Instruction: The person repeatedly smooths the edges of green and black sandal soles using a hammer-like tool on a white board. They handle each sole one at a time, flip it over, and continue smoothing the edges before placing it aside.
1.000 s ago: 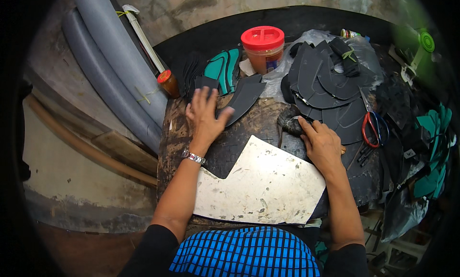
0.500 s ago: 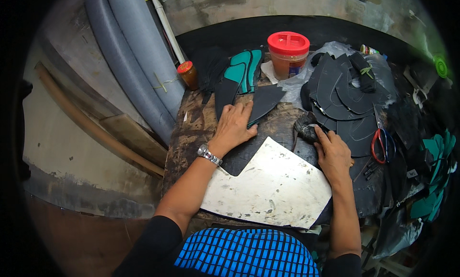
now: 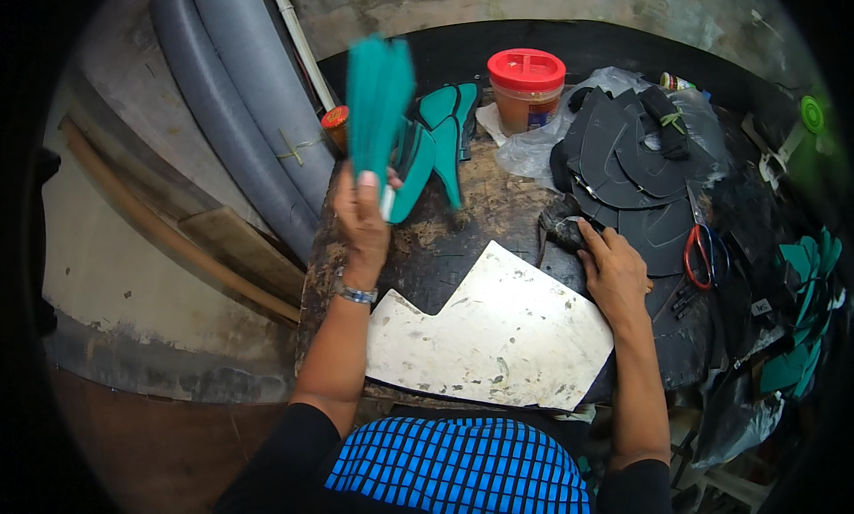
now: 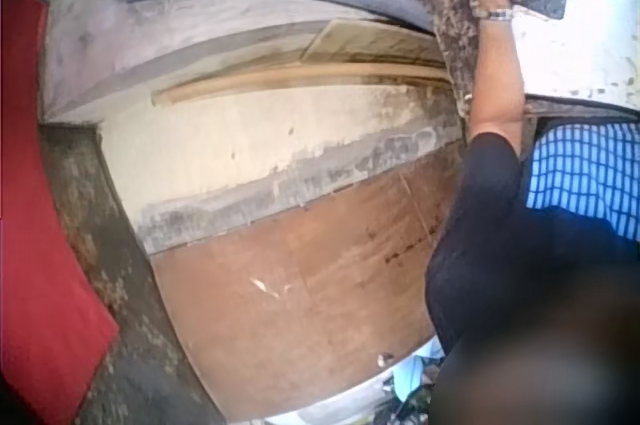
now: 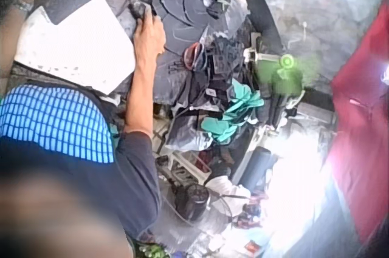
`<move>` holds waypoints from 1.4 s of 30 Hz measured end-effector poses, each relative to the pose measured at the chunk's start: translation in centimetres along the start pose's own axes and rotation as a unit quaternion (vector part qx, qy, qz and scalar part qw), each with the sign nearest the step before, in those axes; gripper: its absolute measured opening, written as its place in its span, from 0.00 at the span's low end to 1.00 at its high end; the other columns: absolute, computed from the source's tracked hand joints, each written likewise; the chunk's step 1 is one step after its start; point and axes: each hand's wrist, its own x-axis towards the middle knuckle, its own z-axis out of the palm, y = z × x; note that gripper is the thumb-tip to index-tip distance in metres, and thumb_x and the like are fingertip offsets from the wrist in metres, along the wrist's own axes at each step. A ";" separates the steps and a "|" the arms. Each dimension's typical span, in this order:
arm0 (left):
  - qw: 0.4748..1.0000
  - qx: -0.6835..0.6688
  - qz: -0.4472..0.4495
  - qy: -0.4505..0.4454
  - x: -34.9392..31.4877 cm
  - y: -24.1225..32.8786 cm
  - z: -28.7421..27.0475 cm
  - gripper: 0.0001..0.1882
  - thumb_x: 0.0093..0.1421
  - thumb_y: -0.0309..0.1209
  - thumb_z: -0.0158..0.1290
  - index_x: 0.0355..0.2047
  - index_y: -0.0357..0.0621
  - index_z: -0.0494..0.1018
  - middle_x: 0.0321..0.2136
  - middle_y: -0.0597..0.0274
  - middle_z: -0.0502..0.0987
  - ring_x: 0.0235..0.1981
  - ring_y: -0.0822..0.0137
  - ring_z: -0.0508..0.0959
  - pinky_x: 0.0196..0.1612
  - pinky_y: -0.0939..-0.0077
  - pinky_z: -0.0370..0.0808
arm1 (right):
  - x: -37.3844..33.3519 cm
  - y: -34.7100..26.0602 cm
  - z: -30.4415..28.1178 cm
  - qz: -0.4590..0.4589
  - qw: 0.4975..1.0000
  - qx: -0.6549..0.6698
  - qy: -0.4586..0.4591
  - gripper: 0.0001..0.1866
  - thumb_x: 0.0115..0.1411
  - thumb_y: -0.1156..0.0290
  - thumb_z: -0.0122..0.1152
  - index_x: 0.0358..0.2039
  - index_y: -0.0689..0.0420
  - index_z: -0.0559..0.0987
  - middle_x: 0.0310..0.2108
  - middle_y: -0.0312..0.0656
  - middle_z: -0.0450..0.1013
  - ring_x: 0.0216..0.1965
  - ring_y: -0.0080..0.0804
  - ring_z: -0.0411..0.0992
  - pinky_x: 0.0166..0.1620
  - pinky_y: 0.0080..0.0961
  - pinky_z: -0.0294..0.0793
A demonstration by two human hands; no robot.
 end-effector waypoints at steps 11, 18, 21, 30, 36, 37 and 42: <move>0.958 -0.238 -0.094 0.133 2.3 -0.3 -4.2 0.20 0.70 0.42 0.43 0.38 0.35 0.72 0.29 0.55 0.76 0.29 0.65 0.77 0.37 0.71 0.76 | 6.2 -7.8 1.9 -0.063 0.986 0.138 -0.074 0.29 0.60 0.62 0.64 0.60 0.59 0.72 0.49 0.54 0.70 0.48 0.53 0.68 0.52 0.44 0.69; 0.889 -0.423 -0.148 0.089 1.6 2.0 -8.4 0.23 0.69 0.46 0.42 0.46 0.35 0.71 0.35 0.54 0.76 0.36 0.60 0.77 0.45 0.64 0.76 | 15.1 -11.5 11.3 0.049 0.987 0.083 -0.129 0.41 0.60 0.59 0.66 0.70 0.55 0.59 0.51 0.62 0.69 0.54 0.58 0.68 0.57 0.45 0.69; 0.870 -0.448 -0.181 0.097 0.3 1.8 -9.8 0.25 0.69 0.47 0.44 0.49 0.35 0.71 0.37 0.53 0.77 0.38 0.58 0.78 0.52 0.61 0.76 | 16.2 -12.1 13.9 0.068 0.987 0.056 -0.131 0.47 0.56 0.60 0.71 0.72 0.48 0.56 0.53 0.66 0.67 0.55 0.61 0.68 0.57 0.46 0.70; 0.856 -0.502 -0.104 0.059 -1.8 1.6 -12.9 0.29 0.68 0.50 0.41 0.55 0.35 0.68 0.42 0.50 0.75 0.32 0.65 0.75 0.50 0.63 0.74 | 17.8 -10.0 14.2 0.037 0.942 0.332 0.039 0.19 0.62 0.85 0.51 0.53 0.58 0.72 0.50 0.50 0.73 0.57 0.45 0.71 0.60 0.35 0.67; 0.994 -0.054 0.058 0.077 -2.0 2.8 -12.5 0.30 0.64 0.46 0.50 0.56 0.32 0.66 0.43 0.53 0.76 0.33 0.67 0.76 0.42 0.69 0.73 | 25.2 -10.4 16.3 0.053 0.910 0.388 0.134 0.18 0.63 0.82 0.46 0.53 0.60 0.74 0.51 0.50 0.74 0.57 0.42 0.71 0.62 0.33 0.66; 0.997 0.000 0.066 0.046 -1.9 2.5 -12.1 0.32 0.63 0.42 0.53 0.61 0.31 0.65 0.45 0.53 0.76 0.34 0.69 0.76 0.43 0.68 0.73 | 26.1 -10.4 17.1 0.057 0.908 0.391 0.137 0.19 0.61 0.82 0.47 0.53 0.60 0.74 0.51 0.51 0.74 0.57 0.43 0.72 0.61 0.33 0.67; 0.878 0.412 0.162 -0.181 -1.4 -1.8 -8.9 0.38 0.58 0.32 0.59 0.68 0.37 0.61 0.46 0.47 0.75 0.47 0.51 0.75 0.54 0.58 0.68 | 25.1 -11.2 20.3 0.076 0.986 0.144 0.029 0.21 0.53 0.76 0.60 0.49 0.59 0.80 0.44 0.66 0.69 0.49 0.63 0.71 0.54 0.47 0.72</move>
